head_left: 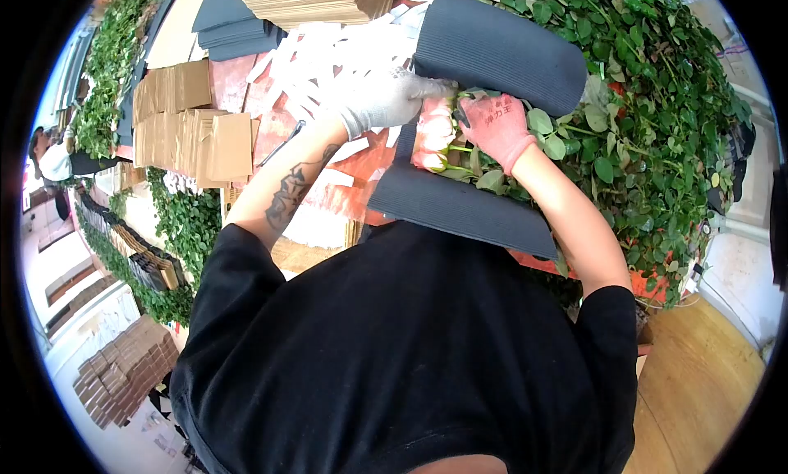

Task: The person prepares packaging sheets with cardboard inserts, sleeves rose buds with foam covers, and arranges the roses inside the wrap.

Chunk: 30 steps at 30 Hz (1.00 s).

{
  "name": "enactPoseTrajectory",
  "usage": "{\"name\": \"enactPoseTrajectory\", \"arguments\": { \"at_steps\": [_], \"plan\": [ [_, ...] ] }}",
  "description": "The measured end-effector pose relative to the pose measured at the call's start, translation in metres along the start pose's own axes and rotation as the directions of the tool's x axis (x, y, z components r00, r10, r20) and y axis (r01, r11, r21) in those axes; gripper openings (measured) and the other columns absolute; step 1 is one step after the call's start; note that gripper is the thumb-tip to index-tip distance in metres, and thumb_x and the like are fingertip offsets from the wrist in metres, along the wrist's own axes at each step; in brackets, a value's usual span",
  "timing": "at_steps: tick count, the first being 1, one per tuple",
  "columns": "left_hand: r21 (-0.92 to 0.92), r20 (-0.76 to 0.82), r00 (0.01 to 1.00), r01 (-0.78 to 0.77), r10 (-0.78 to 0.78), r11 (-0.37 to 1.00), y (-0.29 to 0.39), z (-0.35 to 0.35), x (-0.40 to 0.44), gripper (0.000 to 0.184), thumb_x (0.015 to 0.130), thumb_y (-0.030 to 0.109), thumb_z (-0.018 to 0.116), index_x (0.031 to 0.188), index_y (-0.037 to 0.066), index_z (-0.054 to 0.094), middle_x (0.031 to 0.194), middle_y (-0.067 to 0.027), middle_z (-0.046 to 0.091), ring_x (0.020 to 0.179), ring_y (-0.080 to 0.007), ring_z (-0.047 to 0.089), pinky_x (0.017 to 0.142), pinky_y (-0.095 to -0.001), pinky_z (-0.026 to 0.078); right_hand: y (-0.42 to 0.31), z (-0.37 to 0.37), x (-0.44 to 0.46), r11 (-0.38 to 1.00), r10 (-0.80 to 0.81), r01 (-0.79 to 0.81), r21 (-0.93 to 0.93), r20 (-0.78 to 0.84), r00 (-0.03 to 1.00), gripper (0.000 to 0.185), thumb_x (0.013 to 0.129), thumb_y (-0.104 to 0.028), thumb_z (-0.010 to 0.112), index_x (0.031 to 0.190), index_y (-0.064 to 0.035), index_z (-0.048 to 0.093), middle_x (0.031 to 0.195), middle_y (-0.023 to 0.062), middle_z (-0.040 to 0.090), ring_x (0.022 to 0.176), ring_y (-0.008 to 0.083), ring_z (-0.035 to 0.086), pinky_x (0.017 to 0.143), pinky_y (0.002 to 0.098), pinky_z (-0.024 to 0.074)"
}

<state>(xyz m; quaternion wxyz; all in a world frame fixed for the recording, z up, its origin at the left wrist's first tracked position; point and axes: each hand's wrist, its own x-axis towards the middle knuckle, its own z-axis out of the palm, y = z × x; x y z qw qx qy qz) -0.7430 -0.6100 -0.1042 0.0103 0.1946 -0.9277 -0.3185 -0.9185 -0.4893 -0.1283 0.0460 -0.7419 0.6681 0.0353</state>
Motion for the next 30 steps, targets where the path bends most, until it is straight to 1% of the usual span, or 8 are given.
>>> {"name": "enactPoseTrajectory", "arguments": {
  "at_steps": [7,9,12,14,17,18,26,30],
  "plan": [
    [-0.082,0.067,0.993,0.101,-0.095,0.992,0.000,0.003,0.003,0.044,0.076,0.001,0.048,0.113,0.019,0.064,0.111,-0.0059,0.064,0.093,-0.0237,0.064,0.084,-0.0315,0.050,-0.007,-0.004,0.002,0.999,0.044,-0.044,0.024,-0.022,0.999,0.020,0.079,-0.030,0.059,0.083,-0.0112,0.062,0.078,0.0071,0.065,0.073,0.0248,0.065,0.063,0.0370,0.0513],
    [0.196,0.003,0.976,-0.215,0.219,0.957,-0.003,0.002,0.000,0.042,0.077,0.001,0.048,0.111,0.020,0.065,0.123,-0.0049,0.058,0.095,-0.0229,0.064,0.080,-0.0330,0.052,-0.008,-0.006,-0.006,0.997,0.045,-0.039,0.064,-0.093,0.995,0.021,0.078,-0.031,0.059,0.086,-0.0117,0.062,0.081,0.0071,0.064,0.074,0.0242,0.064,0.064,0.0365,0.0502],
    [0.290,0.046,0.973,-0.231,0.228,0.929,0.001,-0.001,-0.004,0.043,0.073,0.000,0.051,0.108,0.020,0.066,0.130,-0.0034,0.053,0.103,-0.0213,0.061,0.081,-0.0326,0.051,-0.007,-0.016,-0.015,0.991,0.019,-0.009,0.135,-0.077,0.997,0.023,0.078,-0.030,0.059,0.092,-0.0118,0.061,0.086,0.0071,0.063,0.077,0.0238,0.064,0.066,0.0362,0.0493],
    [0.281,0.079,0.977,-0.215,0.200,0.935,-0.003,0.000,-0.002,0.043,0.072,0.000,0.053,0.109,0.019,0.066,0.131,-0.0038,0.052,0.105,-0.0213,0.061,0.082,-0.0327,0.051,-0.006,-0.017,-0.018,0.989,0.010,-0.022,0.149,0.082,0.997,0.028,0.078,-0.031,0.060,0.097,-0.0106,0.059,0.091,0.0077,0.062,0.081,0.0247,0.063,0.068,0.0365,0.0497],
    [0.252,0.159,0.983,-0.128,0.090,0.959,-0.004,0.002,0.003,0.042,0.073,0.001,0.054,0.109,0.019,0.066,0.133,-0.0038,0.050,0.110,-0.0210,0.058,0.085,-0.0328,0.050,-0.006,-0.003,-0.024,0.996,-0.069,0.073,0.059,-0.061,0.996,0.025,0.081,-0.032,0.058,0.092,-0.0099,0.060,0.089,0.0085,0.063,0.081,0.0241,0.064,0.066,0.0370,0.0508],
    [0.259,0.152,0.982,-0.149,0.112,0.954,-0.003,0.000,0.004,0.041,0.073,0.002,0.054,0.110,0.019,0.066,0.134,-0.0032,0.050,0.111,-0.0212,0.058,0.086,-0.0325,0.050,-0.008,-0.007,-0.019,0.995,-0.054,0.045,0.093,0.095,0.994,0.031,0.079,-0.034,0.059,0.098,-0.0090,0.058,0.092,0.0093,0.061,0.082,0.0258,0.062,0.068,0.0376,0.0495],
    [0.196,0.062,0.986,-0.166,0.156,0.966,-0.002,0.002,0.001,0.038,0.079,0.003,0.048,0.109,0.017,0.066,0.130,-0.0015,0.052,0.103,-0.0214,0.061,0.083,-0.0318,0.050,-0.016,-0.017,-0.015,0.996,-0.085,0.082,0.034,0.121,0.989,0.030,0.081,-0.034,0.058,0.095,-0.0075,0.057,0.090,0.0091,0.061,0.082,0.0246,0.062,0.068,0.0367,0.0495],
    [0.105,0.098,0.994,-0.061,0.051,0.993,0.009,-0.004,-0.002,0.027,0.081,0.021,0.058,0.104,0.013,0.068,0.130,-0.0070,0.053,0.099,-0.0240,0.062,0.083,-0.0329,0.050,-0.014,-0.015,-0.019,0.995,-0.099,0.097,0.019,0.111,0.989,0.029,0.080,-0.033,0.059,0.096,-0.0079,0.058,0.090,0.0092,0.061,0.082,0.0245,0.062,0.069,0.0367,0.0495]
  ]
}}
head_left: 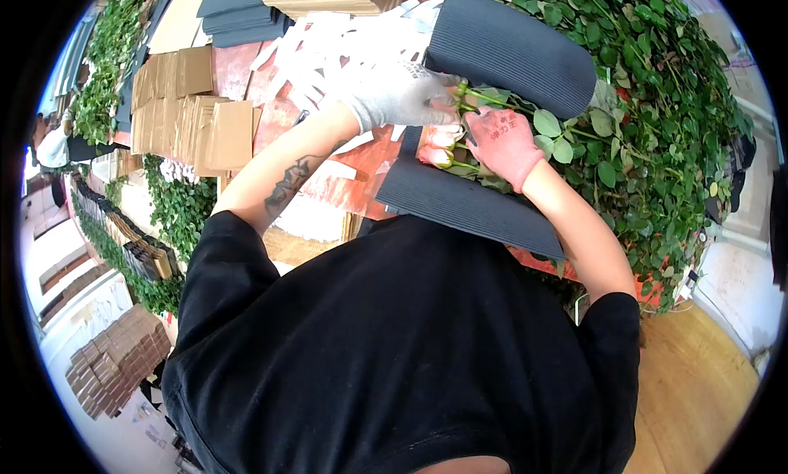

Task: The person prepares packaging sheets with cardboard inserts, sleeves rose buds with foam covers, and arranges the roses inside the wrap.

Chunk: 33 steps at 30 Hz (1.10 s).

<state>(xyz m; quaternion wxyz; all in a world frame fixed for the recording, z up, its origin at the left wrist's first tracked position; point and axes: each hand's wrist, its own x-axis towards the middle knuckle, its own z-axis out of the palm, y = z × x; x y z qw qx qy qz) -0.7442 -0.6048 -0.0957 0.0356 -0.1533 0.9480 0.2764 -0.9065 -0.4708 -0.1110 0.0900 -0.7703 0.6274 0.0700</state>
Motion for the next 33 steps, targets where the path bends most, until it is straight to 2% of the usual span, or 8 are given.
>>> {"name": "enactPoseTrajectory", "arguments": {
  "at_steps": [2,4,13,18,21,27,30,33],
  "plan": [
    [0.009,-0.019,0.999,0.035,-0.035,0.999,-0.001,0.005,0.000,0.028,0.080,0.028,0.062,0.102,0.011,0.068,0.129,-0.0091,0.053,0.098,-0.0250,0.063,0.082,-0.0335,0.050,0.001,-0.011,-0.006,0.998,0.014,-0.013,0.056,-0.021,1.000,0.029,0.080,-0.032,0.060,0.096,-0.0084,0.058,0.089,0.0090,0.061,0.081,0.0249,0.062,0.069,0.0369,0.0495],
    [0.002,-0.137,0.988,-0.072,0.072,0.997,-0.005,0.015,-0.001,0.033,0.079,0.036,0.064,0.099,0.010,0.069,0.128,-0.0110,0.054,0.095,-0.0258,0.064,0.080,-0.0342,0.050,0.001,-0.023,-0.014,0.991,0.031,-0.033,0.131,0.015,0.999,0.028,0.077,-0.029,0.062,0.096,-0.0090,0.059,0.089,0.0088,0.061,0.080,0.0258,0.062,0.069,0.0375,0.0491],
    [0.044,-0.114,0.993,-0.002,0.007,0.999,0.001,0.011,-0.005,0.031,0.080,0.035,0.063,0.100,0.012,0.068,0.131,-0.0039,0.052,0.093,-0.0249,0.064,0.079,-0.0349,0.050,-0.006,0.001,-0.006,0.974,-0.216,0.218,0.060,-0.038,0.976,0.020,0.078,-0.024,0.059,0.090,-0.0082,0.057,0.087,0.0087,0.061,0.077,0.0252,0.063,0.065,0.0374,0.0503],
    [0.050,-0.039,0.996,0.078,-0.076,0.996,0.008,0.004,-0.009,0.032,0.081,0.035,0.062,0.104,0.013,0.067,0.132,-0.0029,0.051,0.097,-0.0237,0.063,0.082,-0.0338,0.049,-0.008,0.002,-0.004,0.979,-0.198,0.199,0.046,-0.020,0.980,0.019,0.079,-0.023,0.057,0.089,-0.0067,0.058,0.087,0.0103,0.062,0.076,0.0261,0.064,0.064,0.0386,0.0507],
    [0.059,-0.148,0.989,0.003,0.006,0.998,0.005,0.008,-0.011,0.032,0.082,0.034,0.061,0.104,0.012,0.067,0.133,-0.0030,0.051,0.097,-0.0238,0.063,0.083,-0.0338,0.048,-0.009,0.002,-0.004,0.982,-0.183,0.183,0.039,-0.001,0.983,0.020,0.079,-0.024,0.057,0.089,-0.0062,0.058,0.086,0.0109,0.062,0.075,0.0261,0.064,0.064,0.0388,0.0509],
    [-0.041,-0.013,0.998,0.056,-0.056,0.998,0.009,0.003,-0.008,0.035,0.076,0.037,0.060,0.098,0.011,0.066,0.136,-0.0090,0.047,0.100,-0.0286,0.061,0.082,-0.0391,0.049,-0.006,-0.024,-0.012,0.971,-0.153,0.162,0.176,-0.064,0.986,0.027,0.078,-0.029,0.061,0.092,-0.0055,0.059,0.087,0.0118,0.062,0.079,0.0268,0.064,0.069,0.0386,0.0506],
    [0.093,-0.027,0.999,0.026,-0.024,0.995,0.015,0.008,-0.009,0.044,0.073,0.036,0.062,0.109,0.010,0.061,0.137,-0.0125,0.045,0.101,-0.0304,0.061,0.085,-0.0393,0.049,-0.009,-0.020,-0.011,0.959,-0.143,0.118,0.257,0.083,0.986,0.027,0.077,-0.030,0.062,0.091,-0.0080,0.060,0.087,0.0126,0.063,0.082,0.0283,0.063,0.074,0.0404,0.0500],
    [0.146,-0.009,0.996,0.087,-0.086,0.985,0.020,0.008,-0.010,0.062,0.071,0.040,0.069,0.124,0.012,0.054,0.141,-0.0037,0.041,0.102,-0.0251,0.061,0.087,-0.0354,0.048,-0.011,-0.022,-0.004,0.959,-0.159,0.113,0.261,0.162,0.974,0.031,0.077,-0.030,0.061,0.101,-0.0102,0.060,0.088,0.0143,0.064,0.085,0.0305,0.063,0.077,0.0417,0.0494]
  ]
}}
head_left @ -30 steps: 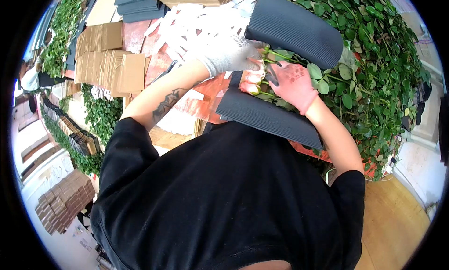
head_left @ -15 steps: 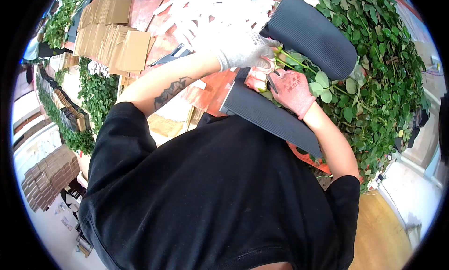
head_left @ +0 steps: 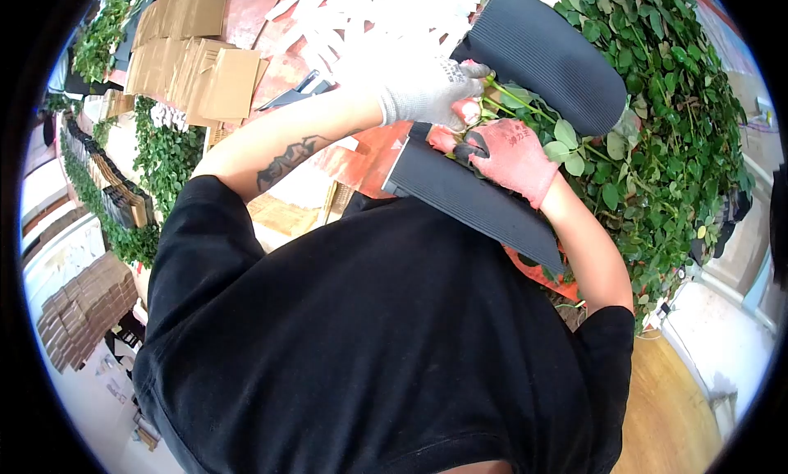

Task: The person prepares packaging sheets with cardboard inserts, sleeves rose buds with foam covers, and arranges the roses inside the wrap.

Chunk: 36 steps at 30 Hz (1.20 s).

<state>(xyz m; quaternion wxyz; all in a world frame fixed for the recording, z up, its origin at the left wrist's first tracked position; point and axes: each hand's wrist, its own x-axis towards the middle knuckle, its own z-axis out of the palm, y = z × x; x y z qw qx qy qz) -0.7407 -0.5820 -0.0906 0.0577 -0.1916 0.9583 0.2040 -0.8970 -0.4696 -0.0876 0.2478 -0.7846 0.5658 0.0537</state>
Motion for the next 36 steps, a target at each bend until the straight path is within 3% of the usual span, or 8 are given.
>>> {"name": "enactPoseTrajectory", "arguments": {
  "at_steps": [5,12,14,17,22,24,25,36],
  "plan": [
    [0.068,-0.022,0.998,-0.049,0.051,0.996,0.000,-0.003,-0.002,0.055,0.074,0.032,0.068,0.123,0.012,0.055,0.141,-0.0020,0.041,0.104,-0.0246,0.060,0.087,-0.0353,0.048,0.001,-0.002,0.009,0.995,-0.022,0.019,0.099,0.025,0.999,0.051,0.081,-0.034,0.058,0.125,-0.0096,0.047,0.095,0.0189,0.064,0.092,0.0334,0.062,0.081,0.0433,0.0481],
    [0.103,0.018,0.999,-0.039,0.038,0.994,0.002,0.000,-0.002,0.047,0.074,0.032,0.068,0.114,0.010,0.058,0.135,-0.0120,0.047,0.105,-0.0270,0.060,0.085,-0.0356,0.049,-0.025,-0.009,0.020,0.983,0.178,-0.182,0.034,0.090,0.980,0.054,0.088,-0.047,0.049,0.121,-0.0041,0.051,0.102,0.0202,0.063,0.100,0.0330,0.061,0.086,0.0408,0.0477],
    [0.096,-0.125,0.989,-0.062,0.074,0.993,-0.004,0.012,-0.001,0.045,0.074,0.033,0.068,0.111,0.010,0.059,0.134,-0.0109,0.048,0.103,-0.0273,0.061,0.085,-0.0366,0.049,-0.023,-0.010,0.024,0.980,0.188,-0.193,0.039,0.098,0.977,0.054,0.087,-0.047,0.050,0.120,-0.0047,0.052,0.104,0.0196,0.063,0.099,0.0324,0.061,0.087,0.0403,0.0476],
    [0.090,-0.233,0.963,-0.115,0.133,0.989,-0.010,0.017,-0.004,0.042,0.074,0.032,0.066,0.109,0.011,0.060,0.134,-0.0099,0.048,0.100,-0.0278,0.062,0.084,-0.0383,0.049,-0.023,-0.010,0.025,0.970,0.217,-0.226,0.087,0.099,0.971,0.045,0.085,-0.033,0.054,0.121,-0.0062,0.052,0.108,0.0185,0.062,0.100,0.0322,0.060,0.088,0.0405,0.0470],
    [0.061,-0.200,0.973,-0.104,0.114,0.993,-0.017,0.013,-0.004,0.034,0.075,0.036,0.062,0.098,0.011,0.062,0.134,-0.0091,0.048,0.096,-0.0277,0.063,0.079,-0.0401,0.049,-0.012,0.005,0.016,0.985,-0.058,0.093,0.147,-0.222,0.973,0.052,0.077,-0.022,0.058,0.125,-0.0064,0.044,0.097,0.0188,0.063,0.096,0.0348,0.060,0.085,0.0419,0.0464],
    [0.009,-0.199,0.969,-0.144,0.143,0.989,-0.016,0.012,-0.007,0.030,0.075,0.035,0.058,0.091,0.010,0.062,0.133,-0.0080,0.050,0.093,-0.0275,0.063,0.075,-0.0399,0.050,-0.016,-0.003,0.011,0.988,0.123,-0.132,0.075,0.120,0.985,0.056,0.076,-0.021,0.058,0.127,-0.0073,0.043,0.094,0.0195,0.064,0.095,0.0354,0.060,0.083,0.0431,0.0463],
    [-0.002,-0.125,0.988,-0.096,0.095,0.995,-0.013,0.006,-0.007,0.046,0.076,0.035,0.066,0.114,0.010,0.059,0.139,-0.0032,0.044,0.093,-0.0267,0.063,0.082,-0.0366,0.049,-0.023,-0.006,0.012,0.987,0.131,-0.135,0.085,0.054,0.990,0.052,0.075,-0.021,0.059,0.124,-0.0078,0.048,0.090,0.0199,0.063,0.093,0.0348,0.060,0.082,0.0434,0.0464],
    [-0.201,-0.240,0.970,-0.101,0.051,0.974,-0.026,-0.004,-0.026,0.033,0.082,0.023,0.058,0.112,0.009,0.061,0.130,-0.0066,0.053,0.106,-0.0264,0.058,0.089,-0.0360,0.046,-0.017,-0.015,-0.004,0.979,0.162,-0.157,0.127,-0.030,0.986,0.031,0.074,-0.028,0.066,0.099,-0.0096,0.065,0.092,0.0127,0.064,0.090,0.0299,0.061,0.084,0.0393,0.0475]
  ]
}}
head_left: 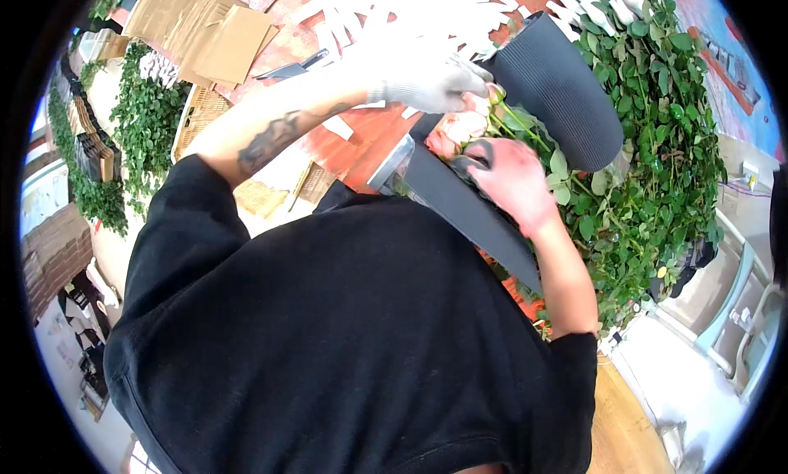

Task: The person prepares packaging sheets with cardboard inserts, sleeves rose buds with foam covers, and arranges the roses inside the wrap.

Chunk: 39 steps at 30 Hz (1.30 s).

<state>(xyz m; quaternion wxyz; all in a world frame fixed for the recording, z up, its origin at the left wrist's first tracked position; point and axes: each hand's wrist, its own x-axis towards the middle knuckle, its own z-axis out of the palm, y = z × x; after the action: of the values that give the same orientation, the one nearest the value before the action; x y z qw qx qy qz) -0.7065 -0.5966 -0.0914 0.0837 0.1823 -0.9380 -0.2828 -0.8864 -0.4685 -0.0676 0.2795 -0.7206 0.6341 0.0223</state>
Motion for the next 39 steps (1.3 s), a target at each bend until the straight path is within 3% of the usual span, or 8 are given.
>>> {"name": "enactPoseTrajectory", "arguments": {
  "at_steps": [6,14,17,20,29,32,35,39],
  "plan": [
    [-0.376,-0.038,0.992,0.101,-0.124,0.921,0.004,-0.036,-0.041,0.021,0.082,0.008,0.057,0.101,0.004,0.065,0.112,-0.0124,0.063,0.100,-0.0237,0.061,0.084,-0.0333,0.049,0.070,-0.090,-0.037,0.883,0.307,0.174,0.436,-0.817,0.488,0.029,0.086,-0.012,0.059,0.113,-0.0054,0.060,0.101,0.0046,0.065,0.082,0.0138,0.061,0.074,0.0273,0.0486],
    [0.779,0.001,0.870,-0.309,0.492,0.546,0.000,0.018,-0.006,0.026,0.080,0.020,0.052,0.099,0.016,0.069,0.098,0.0003,0.064,0.098,-0.0202,0.057,0.091,-0.0387,0.042,0.211,-0.077,0.003,0.339,0.542,0.083,0.937,-0.267,0.797,0.033,0.092,-0.012,0.051,0.123,-0.0006,0.053,0.115,0.0134,0.061,0.102,0.0217,0.059,0.092,0.0335,0.0447],
    [-0.166,0.210,0.970,0.161,-0.124,0.973,0.008,0.012,-0.007,0.025,0.080,0.020,0.051,0.098,0.019,0.069,0.098,0.0001,0.065,0.099,-0.0197,0.056,0.089,-0.0387,0.043,0.229,-0.085,-0.001,-0.102,0.489,0.318,0.942,-0.231,0.841,0.039,0.092,-0.013,0.052,0.127,0.0034,0.048,0.125,0.0132,0.055,0.111,0.0252,0.054,0.100,0.0345,0.0395],
    [0.100,0.115,0.986,-0.133,0.121,0.986,-0.004,0.014,-0.005,0.024,0.080,0.018,0.053,0.097,0.018,0.070,0.095,-0.0015,0.066,0.094,-0.0209,0.059,0.081,-0.0330,0.047,0.195,-0.114,-0.015,-0.156,0.376,0.373,0.915,-0.294,0.879,0.041,0.092,-0.014,0.050,0.129,0.0032,0.045,0.133,0.0158,0.048,0.120,0.0254,0.047,0.105,0.0368,0.0344],
    [-0.561,-0.197,0.885,0.251,-0.422,0.789,0.007,-0.047,-0.030,0.043,0.079,0.016,0.065,0.121,0.010,0.057,0.114,-0.0109,0.061,0.101,-0.0233,0.060,0.088,-0.0357,0.047,0.152,-0.141,-0.083,0.279,0.335,0.524,0.805,-0.593,0.732,0.045,0.089,-0.013,0.052,0.132,-0.0024,0.043,0.135,0.0136,0.044,0.124,0.0296,0.042,0.103,0.0469,0.0335],
    [-0.321,-0.626,0.773,-0.138,-0.101,0.937,0.033,-0.050,-0.036,0.063,0.074,0.015,0.068,0.132,0.008,0.046,0.135,-0.0177,0.044,0.127,-0.0226,0.040,0.106,-0.0343,0.033,0.148,-0.136,-0.082,0.315,0.120,0.470,0.825,-0.526,0.842,0.043,0.087,-0.020,0.056,0.124,-0.0001,0.049,0.126,0.0144,0.049,0.114,0.0288,0.047,0.093,0.0445,0.0396],
    [-0.480,-0.271,0.954,-0.246,0.124,0.842,0.042,-0.049,-0.049,0.069,0.073,0.028,0.073,0.132,0.008,0.045,0.145,-0.0154,0.030,0.137,-0.0264,0.023,0.113,-0.0395,0.020,0.115,-0.120,-0.073,0.219,-0.625,0.268,0.938,-0.076,0.777,0.046,0.084,-0.031,0.061,0.108,0.0085,0.056,0.103,0.0166,0.061,0.088,0.0270,0.060,0.069,0.0388,0.0493],
    [-0.450,0.036,0.964,-0.219,0.263,0.865,0.024,-0.019,-0.070,0.046,0.083,0.043,0.062,0.109,0.006,0.063,0.121,-0.0143,0.056,0.126,-0.0350,0.040,0.107,-0.0456,0.027,0.015,-0.086,-0.034,0.575,-0.192,0.066,0.816,0.056,0.980,0.033,0.083,-0.019,0.055,0.107,0.0044,0.058,0.101,0.0112,0.063,0.100,0.0242,0.058,0.092,0.0363,0.0435]
  ]
}}
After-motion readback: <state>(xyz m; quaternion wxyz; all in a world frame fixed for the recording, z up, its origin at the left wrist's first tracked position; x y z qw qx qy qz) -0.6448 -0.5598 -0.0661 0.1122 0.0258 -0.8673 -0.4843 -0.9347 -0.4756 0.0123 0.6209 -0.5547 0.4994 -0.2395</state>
